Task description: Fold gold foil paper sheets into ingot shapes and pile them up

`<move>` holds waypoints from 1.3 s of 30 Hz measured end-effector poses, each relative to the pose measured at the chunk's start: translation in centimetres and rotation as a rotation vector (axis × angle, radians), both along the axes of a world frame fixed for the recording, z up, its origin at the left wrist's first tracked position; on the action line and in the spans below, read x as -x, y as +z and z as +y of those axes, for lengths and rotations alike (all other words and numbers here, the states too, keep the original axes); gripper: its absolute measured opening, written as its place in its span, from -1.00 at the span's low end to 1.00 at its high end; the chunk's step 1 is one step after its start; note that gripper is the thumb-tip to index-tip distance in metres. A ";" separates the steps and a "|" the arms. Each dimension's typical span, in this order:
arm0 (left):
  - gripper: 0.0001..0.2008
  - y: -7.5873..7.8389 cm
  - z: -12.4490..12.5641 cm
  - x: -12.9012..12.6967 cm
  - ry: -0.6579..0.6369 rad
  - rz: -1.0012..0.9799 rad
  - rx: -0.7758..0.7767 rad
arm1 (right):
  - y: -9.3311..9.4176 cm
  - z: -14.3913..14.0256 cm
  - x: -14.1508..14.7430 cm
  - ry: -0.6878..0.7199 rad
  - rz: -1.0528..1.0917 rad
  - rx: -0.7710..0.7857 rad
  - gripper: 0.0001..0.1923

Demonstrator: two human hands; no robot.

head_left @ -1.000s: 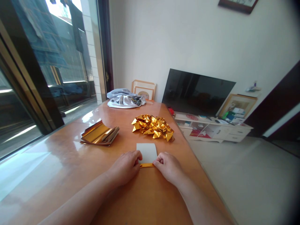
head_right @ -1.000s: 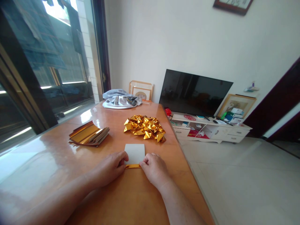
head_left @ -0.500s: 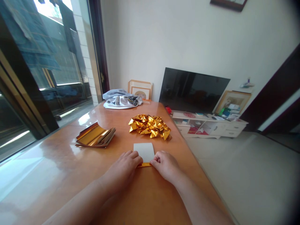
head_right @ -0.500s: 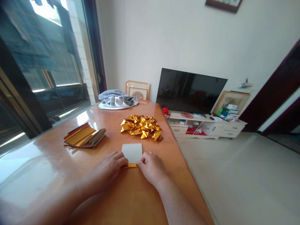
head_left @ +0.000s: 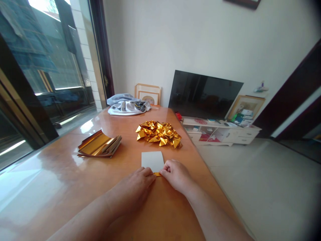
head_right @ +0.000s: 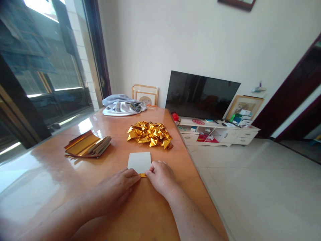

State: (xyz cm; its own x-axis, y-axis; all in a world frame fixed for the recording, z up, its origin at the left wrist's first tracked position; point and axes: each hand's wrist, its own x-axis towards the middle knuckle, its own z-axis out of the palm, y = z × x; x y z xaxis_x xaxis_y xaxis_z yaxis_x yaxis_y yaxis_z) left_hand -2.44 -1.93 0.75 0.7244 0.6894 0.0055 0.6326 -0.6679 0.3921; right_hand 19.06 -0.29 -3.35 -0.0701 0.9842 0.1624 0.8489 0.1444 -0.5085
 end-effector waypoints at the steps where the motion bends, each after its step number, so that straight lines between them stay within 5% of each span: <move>1: -0.72 0.1 -0.1 0.0 0.003 0.005 0.000 | 0.0 0.0 0.0 -0.009 -0.006 0.000 -0.83; 11: -0.63 0.1 -0.4 -0.1 -0.020 0.033 -0.049 | -0.1 0.0 -0.5 -0.093 -0.101 0.031 -0.78; 16: -0.65 0.2 -0.5 -0.1 -0.027 0.028 -0.066 | 1.2 -0.7 -0.9 -0.126 -0.158 -0.014 -0.84; 24: -0.64 -0.2 -0.5 0.1 -0.023 0.031 -0.090 | 3.4 -4.4 0.8 0.237 -0.380 0.021 -0.63; 30: -0.64 -0.2 -0.5 0.1 -0.023 0.034 -0.092 | 3.6 -5.5 1.3 0.225 -0.570 0.128 -0.47; 39: -0.58 0.1 -0.6 0.0 -0.023 0.031 -0.095 | 4.9 -5.5 0.6 0.147 -0.582 0.199 -0.57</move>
